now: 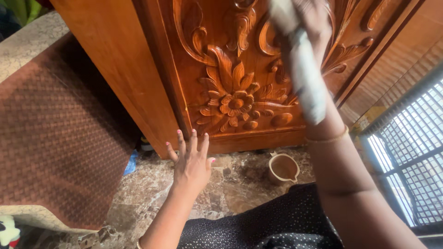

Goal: The person applies a liquid from a cup to a carved wooden wardrobe using a paintbrush, moving the brush over the floral patterns while touching the wood with their other hand.

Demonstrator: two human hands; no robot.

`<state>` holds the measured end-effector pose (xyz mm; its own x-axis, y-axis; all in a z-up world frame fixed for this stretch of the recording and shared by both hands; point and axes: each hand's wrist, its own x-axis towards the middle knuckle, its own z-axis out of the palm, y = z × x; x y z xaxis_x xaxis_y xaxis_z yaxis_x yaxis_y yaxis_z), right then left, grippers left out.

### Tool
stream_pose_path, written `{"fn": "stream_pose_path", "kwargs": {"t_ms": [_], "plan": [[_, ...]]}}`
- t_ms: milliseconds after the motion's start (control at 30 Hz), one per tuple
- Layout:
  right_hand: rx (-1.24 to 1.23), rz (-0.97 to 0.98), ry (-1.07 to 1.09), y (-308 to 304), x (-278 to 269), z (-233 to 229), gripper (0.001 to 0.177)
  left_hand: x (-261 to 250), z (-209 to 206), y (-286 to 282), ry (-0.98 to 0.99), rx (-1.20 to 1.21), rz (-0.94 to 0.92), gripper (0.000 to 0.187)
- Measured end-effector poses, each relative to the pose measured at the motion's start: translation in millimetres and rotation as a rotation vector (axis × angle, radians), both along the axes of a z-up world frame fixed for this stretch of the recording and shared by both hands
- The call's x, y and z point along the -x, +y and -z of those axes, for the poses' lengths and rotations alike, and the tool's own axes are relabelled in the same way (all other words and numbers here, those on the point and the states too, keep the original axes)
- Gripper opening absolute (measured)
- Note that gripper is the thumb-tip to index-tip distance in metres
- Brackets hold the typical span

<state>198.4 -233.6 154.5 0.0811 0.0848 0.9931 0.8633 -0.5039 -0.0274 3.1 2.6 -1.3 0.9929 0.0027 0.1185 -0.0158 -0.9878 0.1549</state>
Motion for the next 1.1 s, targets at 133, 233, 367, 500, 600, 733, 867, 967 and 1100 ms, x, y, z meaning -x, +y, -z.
{"fn": "stream_pose_path", "kwargs": {"t_ms": [133,233,367,500,600,733,867,967,1100], "plan": [[0.381,0.183,0.078,7.5,42.6,36.6,0.049,-1.8,4.7,-1.3,-0.012,-0.002,0.009,0.075],[0.568,0.229,0.122,7.3,88.9,51.9,0.054,-1.4,7.5,-4.3,0.042,-0.022,0.013,0.070],[0.259,-0.403,0.879,-19.8,65.0,64.0,0.045,0.1,6.6,-5.7,0.053,-0.034,0.018,0.070],[-0.439,-0.883,0.708,-90.2,-34.1,105.5,0.045,-3.3,8.5,-7.2,0.094,0.037,-0.012,0.069],[-0.770,-0.629,0.470,-137.1,-90.7,130.3,0.036,-9.5,12.4,-9.4,0.057,0.019,0.007,0.069],[-0.635,-0.474,0.184,-138.2,-93.6,111.7,0.035,-16.8,16.7,-14.6,0.065,0.014,0.034,0.070],[-0.381,-0.182,0.029,-72.2,-41.8,57.9,0.037,-24.3,19.0,-20.1,0.108,-0.008,0.048,0.071],[-0.166,-0.042,-0.050,-25.5,-8.0,32.5,0.038,-28.3,21.8,-23.3,0.084,0.023,0.050,0.069],[-0.449,-0.544,0.085,-37.5,-18.1,24.8,0.037,-34.7,27.0,-28.5,0.011,0.039,0.080,0.071]]}}
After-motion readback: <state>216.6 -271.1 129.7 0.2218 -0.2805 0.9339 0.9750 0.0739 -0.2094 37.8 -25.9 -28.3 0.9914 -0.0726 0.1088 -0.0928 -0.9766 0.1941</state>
